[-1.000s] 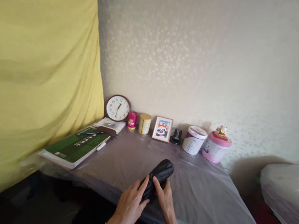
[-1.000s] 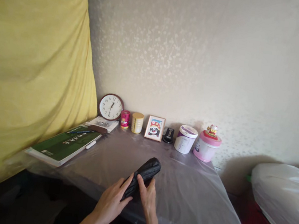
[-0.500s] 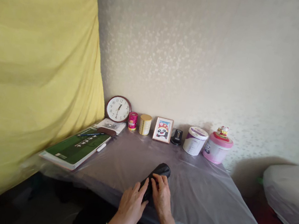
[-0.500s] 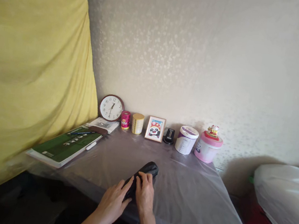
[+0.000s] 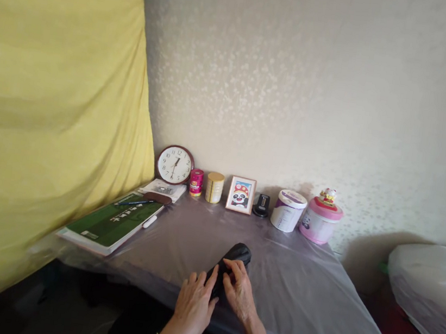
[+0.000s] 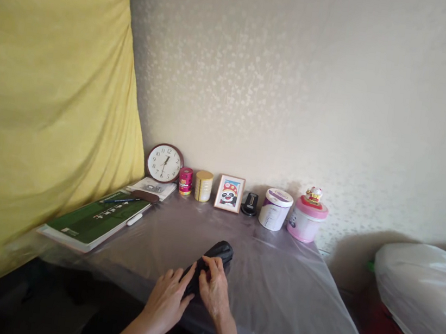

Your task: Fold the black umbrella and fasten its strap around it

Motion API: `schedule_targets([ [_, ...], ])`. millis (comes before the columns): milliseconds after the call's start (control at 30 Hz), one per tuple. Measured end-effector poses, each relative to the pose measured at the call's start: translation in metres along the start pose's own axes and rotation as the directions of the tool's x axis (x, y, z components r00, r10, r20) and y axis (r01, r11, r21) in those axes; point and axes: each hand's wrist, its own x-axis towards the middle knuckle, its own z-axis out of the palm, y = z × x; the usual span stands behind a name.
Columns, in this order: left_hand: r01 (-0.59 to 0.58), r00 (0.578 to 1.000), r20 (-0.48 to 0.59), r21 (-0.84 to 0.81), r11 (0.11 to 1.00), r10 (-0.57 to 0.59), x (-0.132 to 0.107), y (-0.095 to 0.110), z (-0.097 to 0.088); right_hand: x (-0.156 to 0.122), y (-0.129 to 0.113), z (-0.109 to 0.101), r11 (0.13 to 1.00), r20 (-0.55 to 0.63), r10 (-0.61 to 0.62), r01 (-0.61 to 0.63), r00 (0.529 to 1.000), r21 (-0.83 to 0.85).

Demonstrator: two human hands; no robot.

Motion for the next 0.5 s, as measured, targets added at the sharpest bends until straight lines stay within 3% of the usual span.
schedule_targets([
  [267, 0.001, 1.0, 0.026, -0.09, 0.996, 0.002, 0.0003, -0.0006, -0.0023, 0.0039, -0.001, -0.0011, 0.993, -0.009, 0.077, -0.076, 0.997, 0.086],
  [500, -0.001, 0.997, 0.073, -0.061, 0.998, 0.005, -0.0012, -0.0021, -0.0008, 0.0021, 0.004, 0.0019, 0.984, -0.04, 0.086, -0.079, 0.995, 0.16],
])
